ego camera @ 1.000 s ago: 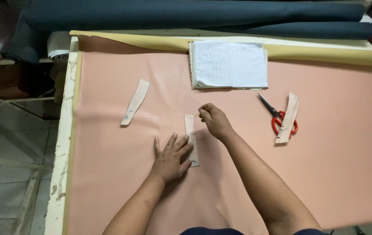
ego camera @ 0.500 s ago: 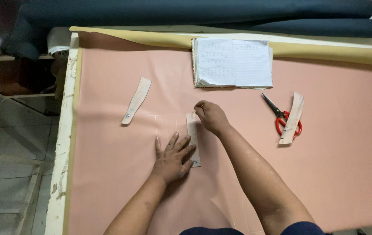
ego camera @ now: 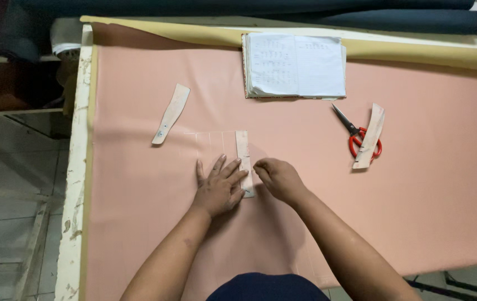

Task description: The person smooths a large piece of pink fabric on a table, then uses a ruler and pencil to draw a series of vertical lines across the fabric. The person repeatedly repositions the ruler and marks lines in sequence.

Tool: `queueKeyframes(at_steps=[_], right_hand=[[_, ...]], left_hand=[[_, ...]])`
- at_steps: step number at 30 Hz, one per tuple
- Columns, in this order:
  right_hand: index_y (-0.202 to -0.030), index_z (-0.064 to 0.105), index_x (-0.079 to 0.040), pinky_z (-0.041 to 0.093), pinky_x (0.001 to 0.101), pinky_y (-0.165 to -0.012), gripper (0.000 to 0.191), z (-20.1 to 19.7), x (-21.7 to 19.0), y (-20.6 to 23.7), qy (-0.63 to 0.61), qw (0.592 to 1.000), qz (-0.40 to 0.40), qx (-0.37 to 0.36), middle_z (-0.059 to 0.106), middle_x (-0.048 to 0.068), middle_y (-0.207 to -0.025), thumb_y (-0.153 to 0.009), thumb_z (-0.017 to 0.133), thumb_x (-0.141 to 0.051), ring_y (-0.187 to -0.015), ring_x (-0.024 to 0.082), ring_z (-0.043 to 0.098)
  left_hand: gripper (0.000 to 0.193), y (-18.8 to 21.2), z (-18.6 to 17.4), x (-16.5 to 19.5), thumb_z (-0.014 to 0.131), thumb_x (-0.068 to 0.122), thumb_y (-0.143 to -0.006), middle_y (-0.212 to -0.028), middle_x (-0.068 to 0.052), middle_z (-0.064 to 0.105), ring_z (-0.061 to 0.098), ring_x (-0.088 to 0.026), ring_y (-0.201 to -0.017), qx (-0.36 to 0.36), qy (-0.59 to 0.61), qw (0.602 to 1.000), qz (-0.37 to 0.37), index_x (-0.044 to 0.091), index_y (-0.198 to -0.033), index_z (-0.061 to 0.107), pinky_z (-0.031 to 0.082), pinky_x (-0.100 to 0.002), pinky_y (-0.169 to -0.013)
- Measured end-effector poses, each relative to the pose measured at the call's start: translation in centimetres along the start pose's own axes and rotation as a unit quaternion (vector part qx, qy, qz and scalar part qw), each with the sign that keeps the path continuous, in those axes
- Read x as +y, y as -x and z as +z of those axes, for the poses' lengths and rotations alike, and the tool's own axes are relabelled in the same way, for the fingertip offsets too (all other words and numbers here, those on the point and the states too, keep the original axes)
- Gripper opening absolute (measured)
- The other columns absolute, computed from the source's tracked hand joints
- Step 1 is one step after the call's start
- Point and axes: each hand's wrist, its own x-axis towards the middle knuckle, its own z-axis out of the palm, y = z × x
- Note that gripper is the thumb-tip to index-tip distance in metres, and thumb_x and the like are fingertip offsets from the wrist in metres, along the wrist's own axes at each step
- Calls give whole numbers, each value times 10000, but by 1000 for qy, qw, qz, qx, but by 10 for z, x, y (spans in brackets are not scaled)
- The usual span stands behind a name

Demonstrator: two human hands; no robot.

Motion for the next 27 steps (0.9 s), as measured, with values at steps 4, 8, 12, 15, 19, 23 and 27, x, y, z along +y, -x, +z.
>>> queueKeyframes(at_steps=[4,8,12,15,19,23,27], right_hand=[[-1057,749,-68,575,392,-823,225,2,-3,49,-32,999,28,-28,765,125,-1018,-940,637,-224,-924,304,736],[-1052,746,-67,581,371,-809,211,6,-2,68,-47,997,45,-33,766,118,-1001,-938,650,-216,-901,282,745],[-1051,748,-55,574,373,-809,200,7,-3,75,-53,998,24,-16,764,125,-1008,-944,659,-199,-914,287,737],[-1053,745,-50,579,365,-788,201,10,-12,75,-65,998,-2,13,766,127,-998,-936,667,-193,-892,278,736],[-1092,736,-84,582,358,-723,212,18,-26,74,-132,981,118,-75,761,126,-868,-954,612,-187,-754,268,742],[-1050,721,-51,554,375,-754,204,17,-16,75,-87,994,57,9,721,123,-875,-992,615,-215,-815,271,710],[-1059,693,-41,559,376,-857,211,5,15,68,-73,994,43,75,680,110,-1053,-1028,564,-206,-950,265,691]], left_hand=[[588,-2,3,-1,624,496,-877,-1641,103,284,127,-227,-1556,1,5,1000,1,408,-1446,506,-102,-756,-1148],[574,0,2,0,618,496,-890,-1651,115,278,122,-221,-1565,-12,1,1000,-4,410,-1446,506,-97,-758,-1147],[608,1,0,1,639,496,-880,-1649,120,276,117,-210,-1570,-15,1,1000,-6,363,-1455,495,-94,-739,-1162],[653,2,0,1,662,488,-869,-1644,119,281,126,-203,-1565,0,5,1000,-2,301,-1467,478,-87,-731,-1169],[646,2,-2,2,671,485,-881,-1647,121,279,124,-199,-1567,-8,15,1000,-8,302,-1470,480,-81,-734,-1183],[673,3,-9,6,681,472,-870,-1655,117,256,110,-195,-1565,-31,2,999,-15,317,-1486,460,-62,-744,-1170],[758,4,-16,15,704,499,-843,-1655,119,251,90,-206,-1573,-47,-34,998,-15,315,-1517,411,-49,-742,-1173]])
